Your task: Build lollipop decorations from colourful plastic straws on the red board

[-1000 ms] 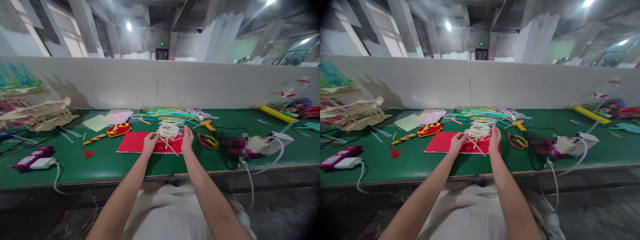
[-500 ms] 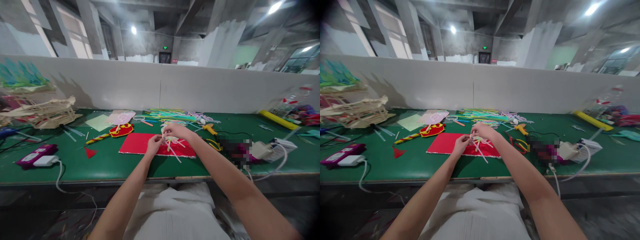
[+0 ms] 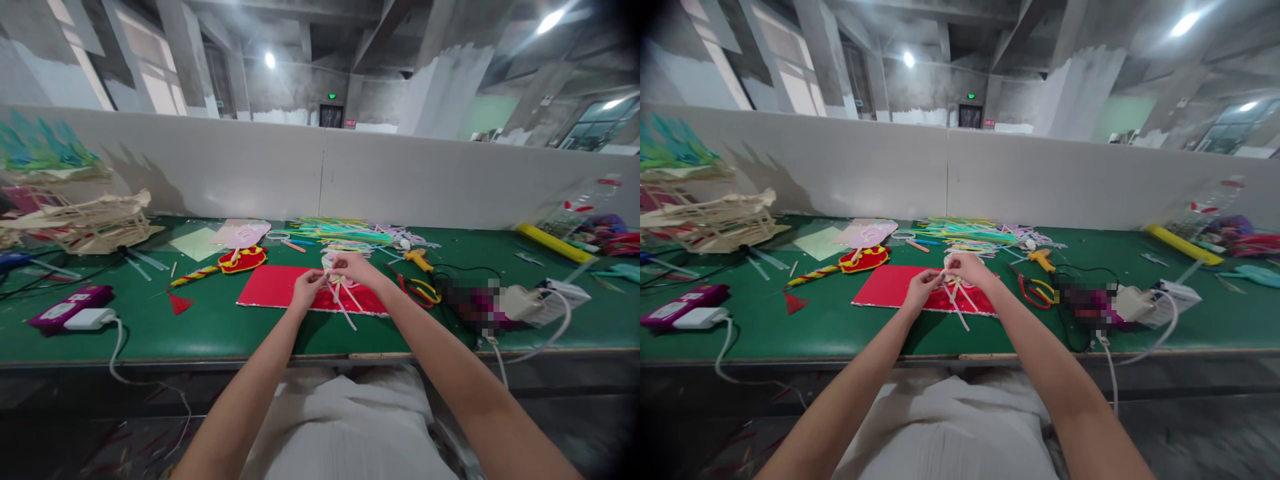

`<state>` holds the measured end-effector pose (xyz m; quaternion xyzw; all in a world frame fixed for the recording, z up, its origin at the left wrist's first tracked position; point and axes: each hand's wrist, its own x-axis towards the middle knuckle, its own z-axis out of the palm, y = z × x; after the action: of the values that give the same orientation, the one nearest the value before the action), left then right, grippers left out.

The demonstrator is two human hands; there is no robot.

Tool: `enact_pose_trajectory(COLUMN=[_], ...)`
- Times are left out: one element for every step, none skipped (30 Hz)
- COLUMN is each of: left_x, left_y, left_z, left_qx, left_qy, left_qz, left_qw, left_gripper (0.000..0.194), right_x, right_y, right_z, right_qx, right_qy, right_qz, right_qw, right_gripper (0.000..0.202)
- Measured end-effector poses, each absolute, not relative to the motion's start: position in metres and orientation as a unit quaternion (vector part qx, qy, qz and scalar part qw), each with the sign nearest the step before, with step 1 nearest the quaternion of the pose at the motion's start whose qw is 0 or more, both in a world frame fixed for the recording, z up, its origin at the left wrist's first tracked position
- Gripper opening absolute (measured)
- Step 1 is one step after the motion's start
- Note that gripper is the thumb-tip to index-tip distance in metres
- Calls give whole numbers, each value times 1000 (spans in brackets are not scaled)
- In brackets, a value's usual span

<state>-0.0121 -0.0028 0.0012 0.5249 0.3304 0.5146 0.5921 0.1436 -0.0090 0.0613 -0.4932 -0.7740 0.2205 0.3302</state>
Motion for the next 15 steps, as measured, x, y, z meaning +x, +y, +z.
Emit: enact_pose_trajectory(left_x=[-12,-12,-12,-12,-12,-12,-12,-12,-13,-13,-13,-13,-13,-13,-13], left_y=[-3,-3,-4,-4,-4,-4,-3,-3,-2,-2,-1,-1,0,0,0], left_z=[2,2,2,2,2,2,2,1,0,0,-1,-2,-2,-3,-3], left_qx=[522,520,518,517,516,516,515,514,512,510,508,506,504,502,501], left_qy=[330,331,332,333,333,329,323,316,310,305,303,302,301,301,301], left_qz=[515,515,514,512,509,505,500,496,492,489,488,487,487,488,488], left_qw=[595,596,598,599,603,609,617,625,632,638,642,645,646,648,648], left_gripper=[32,32,33,33,34,36,38,41,44,46,48,48,48,48,48], right_x=[144,144,144,145,145,146,147,148,149,150,151,152,153,153,152], right_y=[-9,-10,-10,-11,-10,-10,-9,-8,-6,-5,-4,-4,-4,-5,-7], right_z=[60,59,58,57,56,54,53,52,50,49,48,48,48,49,51], right_qx=[-498,-505,-513,-521,-528,-535,-541,-545,-548,-550,-552,-555,-558,-560,-560], right_qy=[-768,-764,-760,-757,-754,-750,-744,-738,-729,-720,-708,-695,-680,-666,-652], right_qz=[226,226,222,216,210,207,207,212,220,231,244,257,273,289,308], right_qw=[332,333,331,330,329,329,332,338,346,356,367,378,389,399,409], right_gripper=[20,20,20,19,19,18,17,17,16,15,15,14,14,14,14])
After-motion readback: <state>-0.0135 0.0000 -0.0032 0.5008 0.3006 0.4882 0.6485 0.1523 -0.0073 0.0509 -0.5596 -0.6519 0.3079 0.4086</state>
